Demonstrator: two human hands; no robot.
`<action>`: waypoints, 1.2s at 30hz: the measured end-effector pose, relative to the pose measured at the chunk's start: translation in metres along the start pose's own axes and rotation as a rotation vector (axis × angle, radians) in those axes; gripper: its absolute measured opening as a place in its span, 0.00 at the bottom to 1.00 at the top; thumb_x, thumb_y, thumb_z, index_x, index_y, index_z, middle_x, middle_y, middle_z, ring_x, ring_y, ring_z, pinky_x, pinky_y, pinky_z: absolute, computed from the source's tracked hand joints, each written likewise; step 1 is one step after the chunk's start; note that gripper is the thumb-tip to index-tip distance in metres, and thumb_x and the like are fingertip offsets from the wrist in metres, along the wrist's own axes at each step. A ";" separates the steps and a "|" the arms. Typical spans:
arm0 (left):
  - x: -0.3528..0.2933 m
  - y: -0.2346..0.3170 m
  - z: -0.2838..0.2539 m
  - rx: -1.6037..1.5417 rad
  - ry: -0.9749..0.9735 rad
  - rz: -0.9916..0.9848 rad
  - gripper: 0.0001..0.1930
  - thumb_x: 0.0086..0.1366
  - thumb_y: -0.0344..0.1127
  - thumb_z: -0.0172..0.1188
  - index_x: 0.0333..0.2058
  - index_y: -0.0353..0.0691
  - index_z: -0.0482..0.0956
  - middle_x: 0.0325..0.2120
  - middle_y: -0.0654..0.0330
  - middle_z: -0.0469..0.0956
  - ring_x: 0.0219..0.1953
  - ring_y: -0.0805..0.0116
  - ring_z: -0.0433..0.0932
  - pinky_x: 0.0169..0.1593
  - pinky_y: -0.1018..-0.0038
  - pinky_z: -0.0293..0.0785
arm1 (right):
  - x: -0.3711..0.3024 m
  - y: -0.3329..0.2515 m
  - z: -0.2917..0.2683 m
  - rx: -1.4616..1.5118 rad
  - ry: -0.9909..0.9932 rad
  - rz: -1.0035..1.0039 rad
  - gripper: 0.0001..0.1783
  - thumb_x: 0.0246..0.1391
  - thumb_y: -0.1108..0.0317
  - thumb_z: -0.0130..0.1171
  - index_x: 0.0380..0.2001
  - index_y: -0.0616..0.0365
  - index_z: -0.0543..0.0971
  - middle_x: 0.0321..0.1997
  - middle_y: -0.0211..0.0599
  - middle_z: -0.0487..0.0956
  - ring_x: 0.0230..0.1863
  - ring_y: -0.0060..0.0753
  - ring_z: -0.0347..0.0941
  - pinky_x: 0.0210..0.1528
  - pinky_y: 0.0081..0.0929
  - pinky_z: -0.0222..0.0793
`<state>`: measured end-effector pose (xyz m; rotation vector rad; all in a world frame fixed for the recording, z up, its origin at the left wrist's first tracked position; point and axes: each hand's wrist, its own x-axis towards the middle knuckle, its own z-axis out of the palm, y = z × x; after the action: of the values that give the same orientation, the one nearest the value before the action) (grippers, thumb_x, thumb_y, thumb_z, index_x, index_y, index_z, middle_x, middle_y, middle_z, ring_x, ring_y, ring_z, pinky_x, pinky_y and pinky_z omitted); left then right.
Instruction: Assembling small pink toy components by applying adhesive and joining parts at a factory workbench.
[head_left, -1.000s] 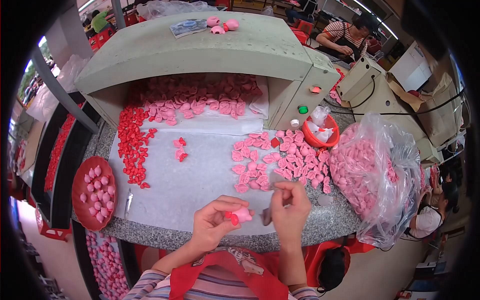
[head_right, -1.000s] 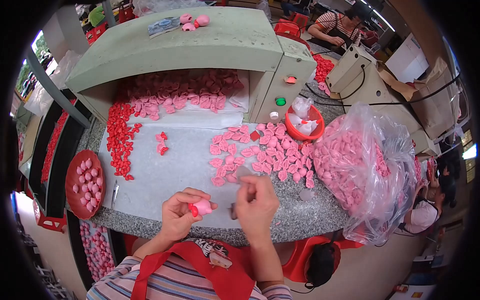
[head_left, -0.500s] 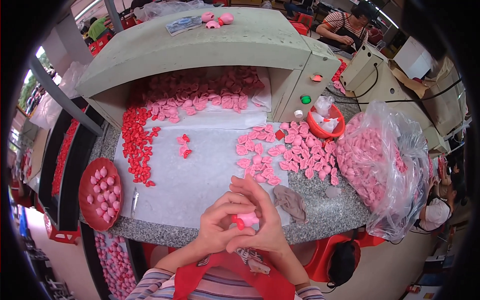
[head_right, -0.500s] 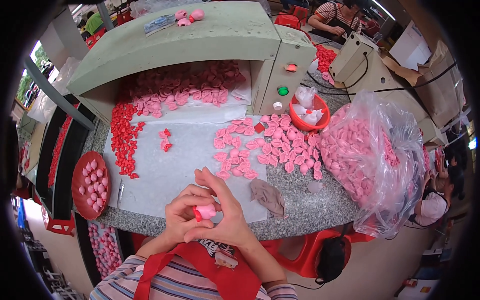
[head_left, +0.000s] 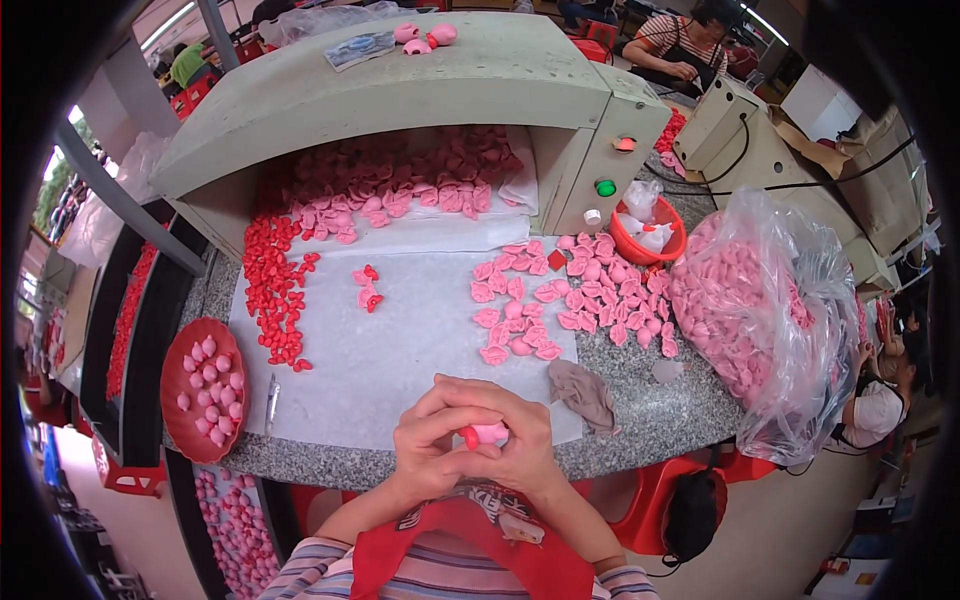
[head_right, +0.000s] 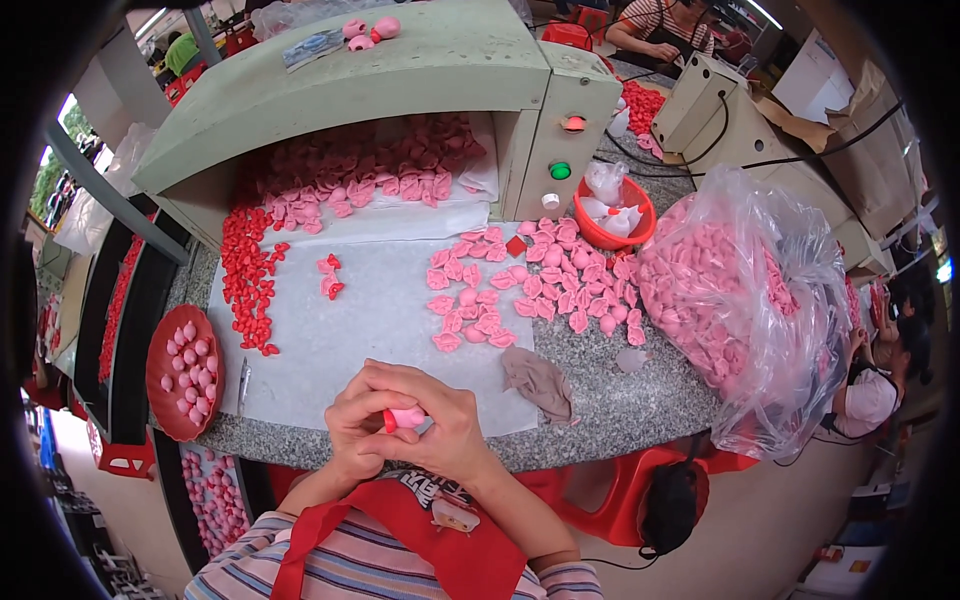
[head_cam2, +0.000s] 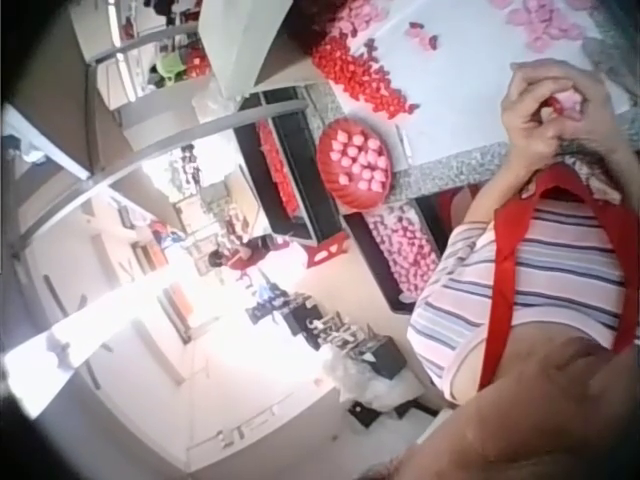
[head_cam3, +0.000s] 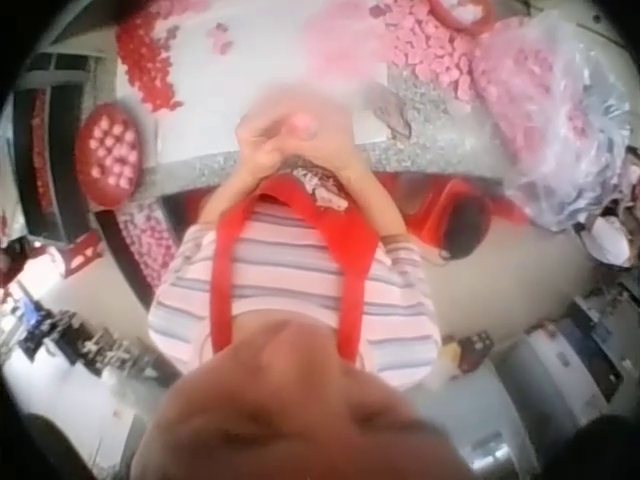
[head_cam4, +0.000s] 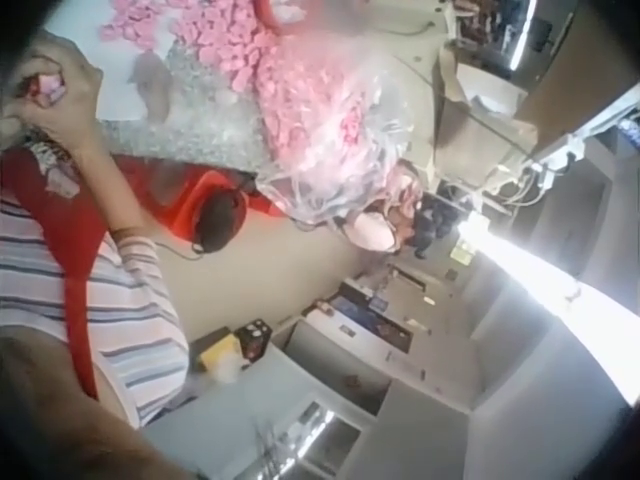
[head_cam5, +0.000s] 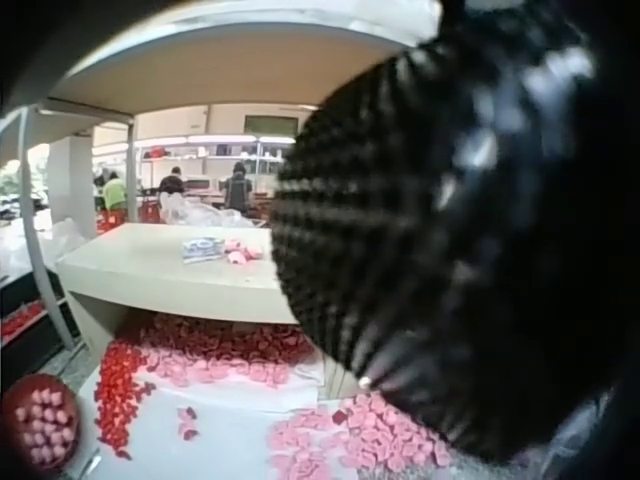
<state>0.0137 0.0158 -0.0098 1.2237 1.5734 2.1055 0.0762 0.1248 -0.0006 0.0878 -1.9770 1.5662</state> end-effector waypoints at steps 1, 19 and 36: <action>-0.001 -0.001 0.000 0.001 0.000 -0.001 0.15 0.45 0.24 0.66 0.35 0.33 0.77 0.34 0.57 0.71 0.34 0.70 0.72 0.34 0.79 0.68 | -0.001 0.001 0.001 -0.010 0.005 -0.005 0.33 0.29 0.59 0.72 0.42 0.62 0.74 0.44 0.43 0.76 0.43 0.38 0.75 0.42 0.27 0.73; 0.039 -0.051 -0.026 -0.038 0.271 0.073 0.11 0.51 0.20 0.55 0.35 0.31 0.71 0.35 0.56 0.67 0.35 0.67 0.73 0.40 0.72 0.73 | 0.048 0.051 -0.040 -0.091 0.112 0.281 0.29 0.39 0.68 0.65 0.49 0.61 0.70 0.45 0.39 0.76 0.41 0.30 0.74 0.42 0.23 0.69; 0.034 -0.074 -0.046 0.007 0.336 0.035 0.15 0.48 0.14 0.55 0.38 0.31 0.71 0.38 0.55 0.67 0.38 0.66 0.74 0.43 0.74 0.73 | 0.094 0.173 -0.118 -1.306 0.104 0.269 0.08 0.40 0.70 0.59 0.28 0.56 0.80 0.32 0.40 0.78 0.37 0.44 0.72 0.41 0.35 0.67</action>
<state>-0.0613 0.0348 -0.0618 0.9407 1.7004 2.4299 -0.0220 0.3126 -0.0900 -0.7724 -2.5790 0.1427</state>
